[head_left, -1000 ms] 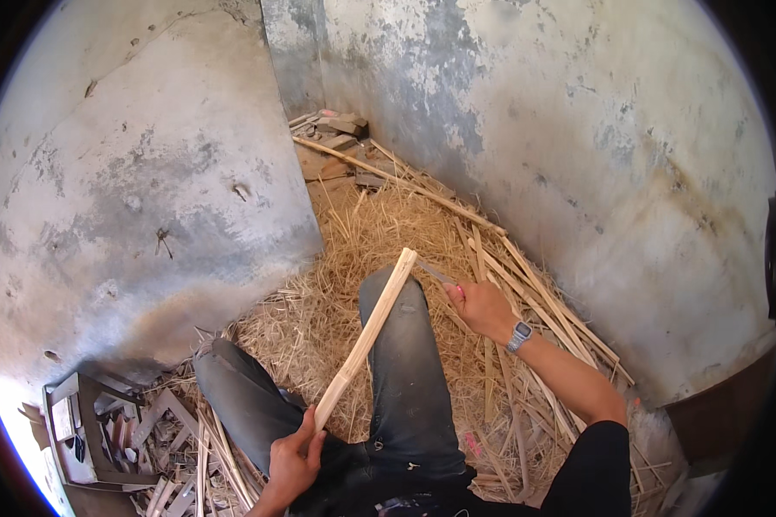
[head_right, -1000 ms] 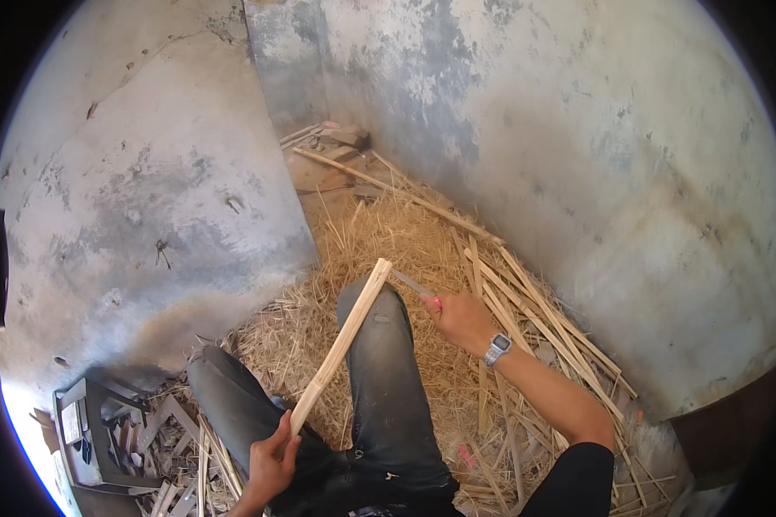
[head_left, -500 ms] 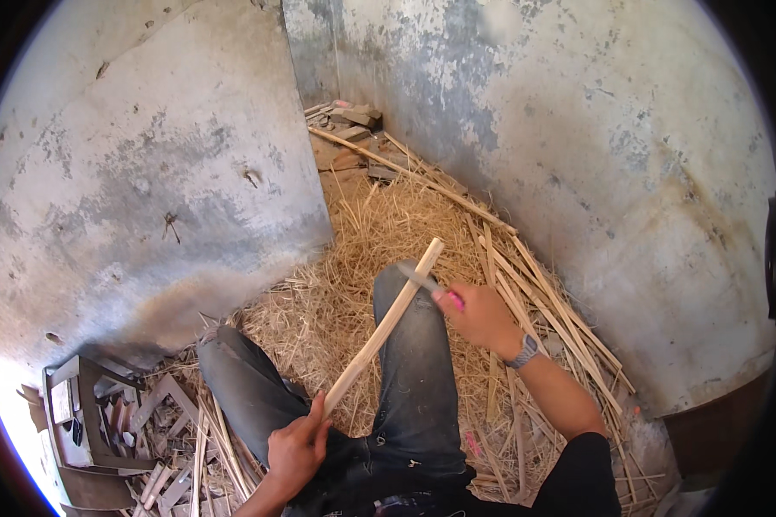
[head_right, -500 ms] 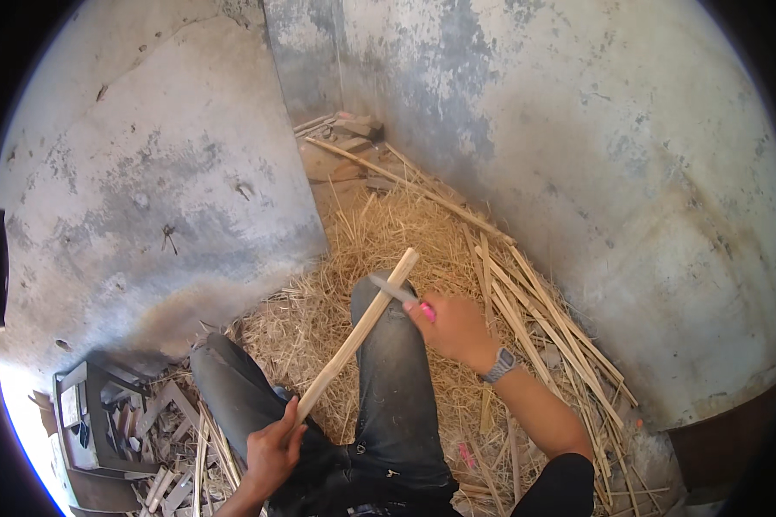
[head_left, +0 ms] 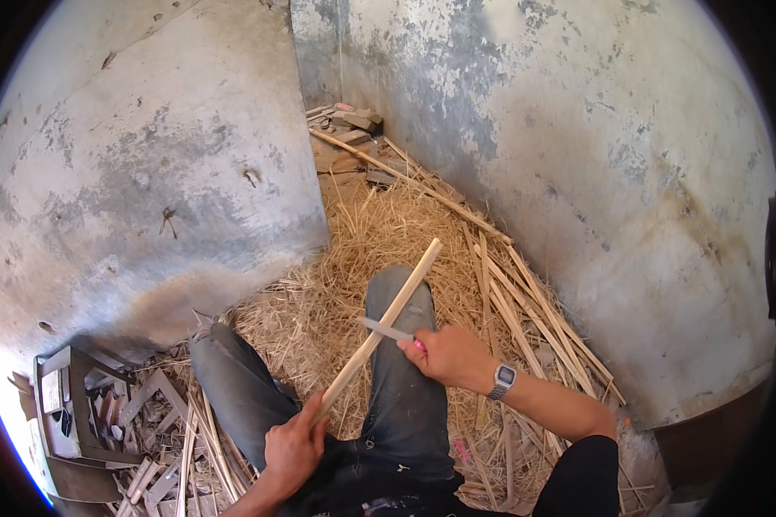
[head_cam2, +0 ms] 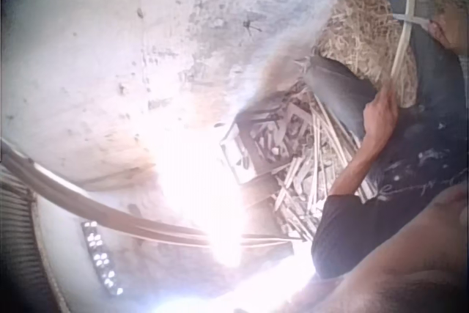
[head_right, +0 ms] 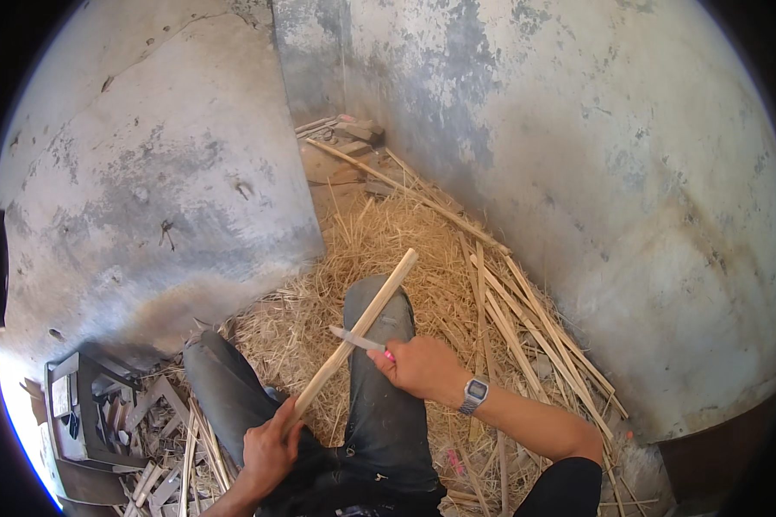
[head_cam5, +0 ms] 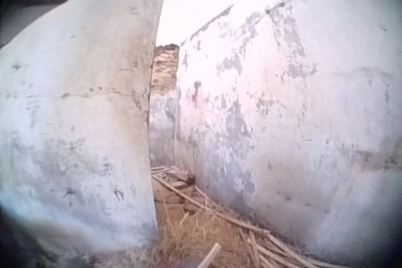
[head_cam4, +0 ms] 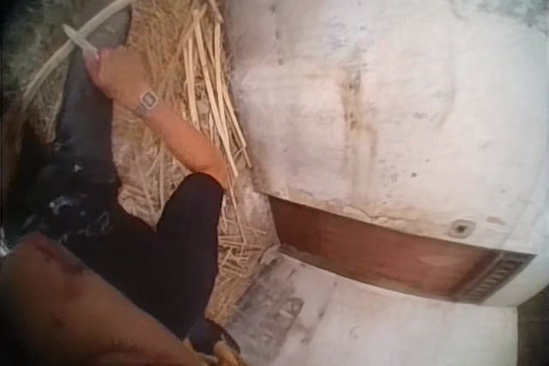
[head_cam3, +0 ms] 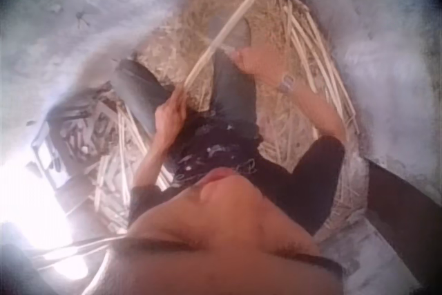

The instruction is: The person holds a wooden strip and repeatedly scrapes and whittles along its length using a knife.

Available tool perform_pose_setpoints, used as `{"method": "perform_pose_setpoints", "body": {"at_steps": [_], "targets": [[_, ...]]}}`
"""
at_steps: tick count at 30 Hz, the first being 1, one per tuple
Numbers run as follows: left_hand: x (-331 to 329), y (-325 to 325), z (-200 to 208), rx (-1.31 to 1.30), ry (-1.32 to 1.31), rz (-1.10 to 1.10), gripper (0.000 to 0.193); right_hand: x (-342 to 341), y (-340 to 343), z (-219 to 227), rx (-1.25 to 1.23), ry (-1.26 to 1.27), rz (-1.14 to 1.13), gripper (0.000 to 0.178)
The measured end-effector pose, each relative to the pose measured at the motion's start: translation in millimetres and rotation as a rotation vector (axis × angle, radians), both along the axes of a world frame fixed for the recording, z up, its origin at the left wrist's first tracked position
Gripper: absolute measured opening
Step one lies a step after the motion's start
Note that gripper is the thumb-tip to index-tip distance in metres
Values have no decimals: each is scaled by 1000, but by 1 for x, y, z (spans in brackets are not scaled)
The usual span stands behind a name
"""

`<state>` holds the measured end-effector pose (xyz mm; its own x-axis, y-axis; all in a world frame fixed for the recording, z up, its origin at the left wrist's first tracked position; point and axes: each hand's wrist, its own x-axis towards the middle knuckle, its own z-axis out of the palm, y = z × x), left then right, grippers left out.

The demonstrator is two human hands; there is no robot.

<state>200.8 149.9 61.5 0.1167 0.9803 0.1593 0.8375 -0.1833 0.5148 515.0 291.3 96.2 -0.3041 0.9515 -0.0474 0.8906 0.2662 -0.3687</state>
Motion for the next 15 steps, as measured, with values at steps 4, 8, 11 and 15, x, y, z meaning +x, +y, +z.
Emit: {"method": "perform_pose_setpoints", "body": {"at_steps": [4, 8, 11, 15], "targets": [[0, 1, 10, -48, 35, 10, 40, 27, 44, 16, 243, 175, -36, 66], [4, -1, 12, -37, 103, 58, 31, -2, 20, 2, 32, 23, -45, 65], [1, -3, 5, -76, 116, 67, 29, -3, 23, 2, 125, 12, 70, 60], [-3, -6, 10, -68, 132, 38, 30, 144, 100, -16, 272, 6, -366, 58]]}}
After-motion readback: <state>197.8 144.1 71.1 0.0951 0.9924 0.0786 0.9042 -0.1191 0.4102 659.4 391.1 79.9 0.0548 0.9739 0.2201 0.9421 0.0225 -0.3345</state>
